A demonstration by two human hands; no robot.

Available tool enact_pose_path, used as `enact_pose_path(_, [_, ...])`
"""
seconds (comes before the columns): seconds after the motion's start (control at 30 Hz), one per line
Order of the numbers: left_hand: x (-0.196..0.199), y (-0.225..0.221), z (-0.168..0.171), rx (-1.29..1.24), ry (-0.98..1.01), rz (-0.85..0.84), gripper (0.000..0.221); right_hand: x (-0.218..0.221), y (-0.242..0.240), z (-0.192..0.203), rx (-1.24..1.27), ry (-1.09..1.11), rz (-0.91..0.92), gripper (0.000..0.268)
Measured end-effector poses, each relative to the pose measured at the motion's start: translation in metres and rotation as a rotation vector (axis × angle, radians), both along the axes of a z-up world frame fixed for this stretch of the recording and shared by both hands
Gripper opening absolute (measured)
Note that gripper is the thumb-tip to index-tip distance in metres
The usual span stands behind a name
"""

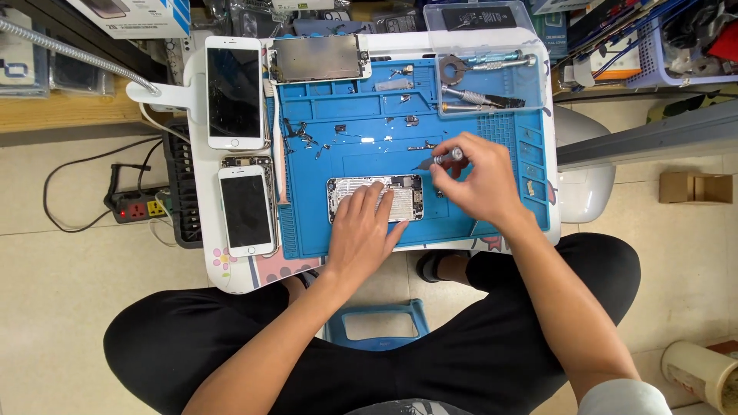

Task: The person is repairing a disassembled white smartphone on a blue work mat. They use tweezers to remove small components and a screwdriver to unscrew parts from the device's internal frame. The person also handles a battery and other small electronic parts, placing them on the mat.

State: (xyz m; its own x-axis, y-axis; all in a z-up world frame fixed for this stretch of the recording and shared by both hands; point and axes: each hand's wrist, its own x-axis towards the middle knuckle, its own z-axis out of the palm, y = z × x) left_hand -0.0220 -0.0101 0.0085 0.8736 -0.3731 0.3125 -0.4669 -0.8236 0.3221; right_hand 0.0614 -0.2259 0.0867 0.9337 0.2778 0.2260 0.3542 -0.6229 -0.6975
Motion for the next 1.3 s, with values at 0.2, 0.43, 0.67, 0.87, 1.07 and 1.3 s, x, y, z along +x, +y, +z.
enact_pose_path(0.2, [-0.003, 0.002, -0.004, 0.022, -0.021, 0.0, 0.054, -0.022, 0.023, -0.004, -0.1, -0.037, -0.053, 0.016])
enact_pose_path(0.43, [0.003, 0.005, -0.006, 0.005, 0.024, -0.012, 0.055, -0.026, 0.033, -0.003, -0.256, -0.027, -0.077, 0.012])
enact_pose_path(0.67, [-0.002, 0.003, -0.006, 0.007, 0.057, -0.03, 0.053, -0.036, 0.021, -0.026, -0.31, -0.011, -0.144, 0.018])
enact_pose_path(0.87, [-0.002, 0.002, -0.005, 0.007, 0.05, -0.023, 0.053, -0.038, 0.025, -0.018, -0.446, -0.121, -0.155, 0.018])
enact_pose_path(1.07, [-0.004, 0.003, -0.001, 0.022, 0.059, -0.025, 0.053, -0.04, 0.026, -0.021, -0.318, -0.066, -0.139, 0.015])
enact_pose_path(1.3, [-0.001, 0.004, 0.001, 0.003, 0.082, -0.037, 0.052, -0.036, 0.031, -0.036, 0.115, 0.095, -0.066, 0.011])
